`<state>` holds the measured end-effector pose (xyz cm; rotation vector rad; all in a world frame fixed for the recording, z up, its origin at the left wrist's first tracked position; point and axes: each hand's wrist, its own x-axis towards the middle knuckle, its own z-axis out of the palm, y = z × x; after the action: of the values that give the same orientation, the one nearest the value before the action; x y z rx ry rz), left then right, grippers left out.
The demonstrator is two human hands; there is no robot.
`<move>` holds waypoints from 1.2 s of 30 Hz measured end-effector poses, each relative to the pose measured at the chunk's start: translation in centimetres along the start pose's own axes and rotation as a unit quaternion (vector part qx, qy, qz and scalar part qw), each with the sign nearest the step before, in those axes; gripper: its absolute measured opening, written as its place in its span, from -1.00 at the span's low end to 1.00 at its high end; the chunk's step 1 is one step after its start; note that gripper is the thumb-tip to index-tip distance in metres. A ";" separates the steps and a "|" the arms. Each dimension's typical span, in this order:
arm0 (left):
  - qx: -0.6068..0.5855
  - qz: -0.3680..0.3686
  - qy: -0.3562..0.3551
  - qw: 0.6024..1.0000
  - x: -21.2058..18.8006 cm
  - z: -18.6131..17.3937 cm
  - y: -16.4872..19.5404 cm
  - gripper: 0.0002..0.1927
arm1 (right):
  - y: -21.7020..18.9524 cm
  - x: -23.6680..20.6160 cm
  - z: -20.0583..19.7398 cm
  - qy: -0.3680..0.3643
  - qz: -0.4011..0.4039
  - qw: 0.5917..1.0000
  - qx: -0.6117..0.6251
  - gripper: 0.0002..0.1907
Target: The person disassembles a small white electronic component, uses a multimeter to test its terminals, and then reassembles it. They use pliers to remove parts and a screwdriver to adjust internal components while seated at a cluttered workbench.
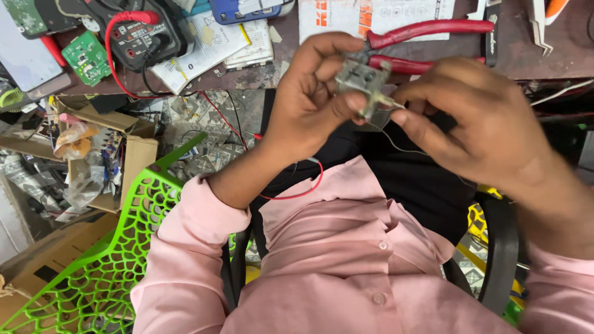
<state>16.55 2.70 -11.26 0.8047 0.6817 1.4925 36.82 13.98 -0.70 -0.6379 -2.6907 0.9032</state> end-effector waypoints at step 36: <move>0.295 0.157 -0.130 0.933 -0.6 2.0 0.2 -0.62 | 2.2 -5.8 5.7 0.104 -0.080 0.984 0.117 -0.68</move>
<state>18.04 1.98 -10.02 1.6063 0.8388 1.4304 40.65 9.94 -6.98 -0.4316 -2.3657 1.0278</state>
